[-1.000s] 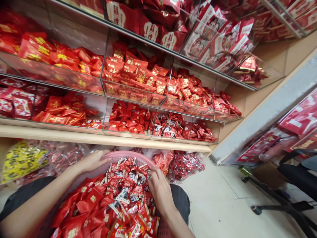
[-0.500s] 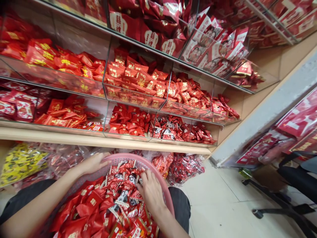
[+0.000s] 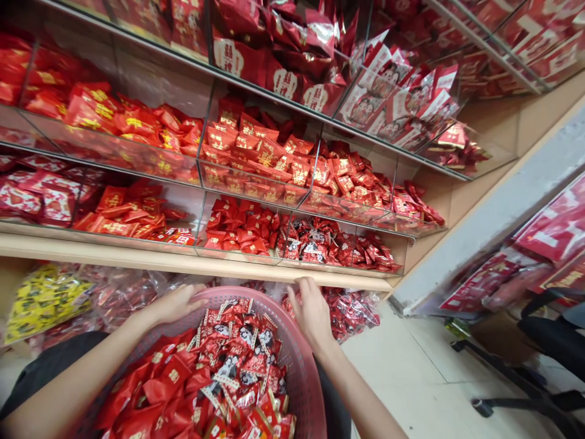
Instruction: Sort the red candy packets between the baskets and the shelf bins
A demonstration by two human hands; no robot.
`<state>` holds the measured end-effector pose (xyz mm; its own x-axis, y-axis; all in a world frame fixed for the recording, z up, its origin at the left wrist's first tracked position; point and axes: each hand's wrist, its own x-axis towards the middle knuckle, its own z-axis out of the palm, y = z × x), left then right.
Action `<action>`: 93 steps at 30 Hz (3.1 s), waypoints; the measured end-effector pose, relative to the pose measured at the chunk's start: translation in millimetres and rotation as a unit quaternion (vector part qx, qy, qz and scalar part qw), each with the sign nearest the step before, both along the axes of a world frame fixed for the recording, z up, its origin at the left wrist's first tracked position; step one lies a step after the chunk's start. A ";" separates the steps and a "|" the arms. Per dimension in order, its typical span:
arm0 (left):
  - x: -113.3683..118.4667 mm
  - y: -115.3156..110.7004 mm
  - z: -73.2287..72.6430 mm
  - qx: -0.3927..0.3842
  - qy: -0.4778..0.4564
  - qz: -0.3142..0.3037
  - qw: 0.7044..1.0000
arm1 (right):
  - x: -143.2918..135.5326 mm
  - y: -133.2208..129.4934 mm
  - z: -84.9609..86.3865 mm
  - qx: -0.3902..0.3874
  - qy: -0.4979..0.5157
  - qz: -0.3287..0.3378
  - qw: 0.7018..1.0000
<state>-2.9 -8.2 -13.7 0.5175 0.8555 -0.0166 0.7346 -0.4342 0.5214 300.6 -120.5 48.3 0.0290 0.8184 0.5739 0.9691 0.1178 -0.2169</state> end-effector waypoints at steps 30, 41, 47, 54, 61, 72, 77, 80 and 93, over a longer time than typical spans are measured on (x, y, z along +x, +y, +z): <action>-2.9 3.8 -3.6 0.021 0.020 -0.024 0.999 | 82.2 115.0 28.2 -0.055 0.183 -0.259 0.947; 0.3 1.5 5.0 0.031 0.024 -0.028 0.999 | 93.5 110.2 22.0 0.048 0.345 -0.153 0.925; 3.7 -2.0 15.7 0.056 0.030 -0.017 0.998 | 92.0 96.6 24.7 0.076 0.404 -0.043 0.911; 1.0 0.6 12.7 0.065 0.028 -0.009 0.997 | 87.3 75.7 34.5 0.091 0.417 0.011 0.904; 2.9 -1.8 14.8 0.073 0.045 -0.010 0.996 | 41.1 12.6 32.5 0.013 0.417 0.088 0.904; 2.3 -1.4 12.8 0.075 0.047 -0.006 0.996 | -5.5 -27.6 0.0 -0.169 0.509 0.140 0.832; 1.6 -3.2 13.5 0.077 0.048 -0.005 0.996 | -11.0 -29.1 -10.4 -0.171 0.508 0.144 0.832; 1.4 -3.6 13.7 0.080 0.052 -0.007 0.995 | -12.5 -28.7 -20.3 -0.181 0.514 0.143 0.826; 0.6 -3.7 13.9 0.086 0.053 -0.018 0.995 | -19.9 -31.6 -34.5 -0.202 0.537 0.115 0.811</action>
<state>-2.4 -11.9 0.1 0.5509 0.8314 0.0730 0.7635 -0.5374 0.3582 280.7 -152.0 13.8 0.1534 0.9882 0.0023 0.1582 -0.0223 -0.9872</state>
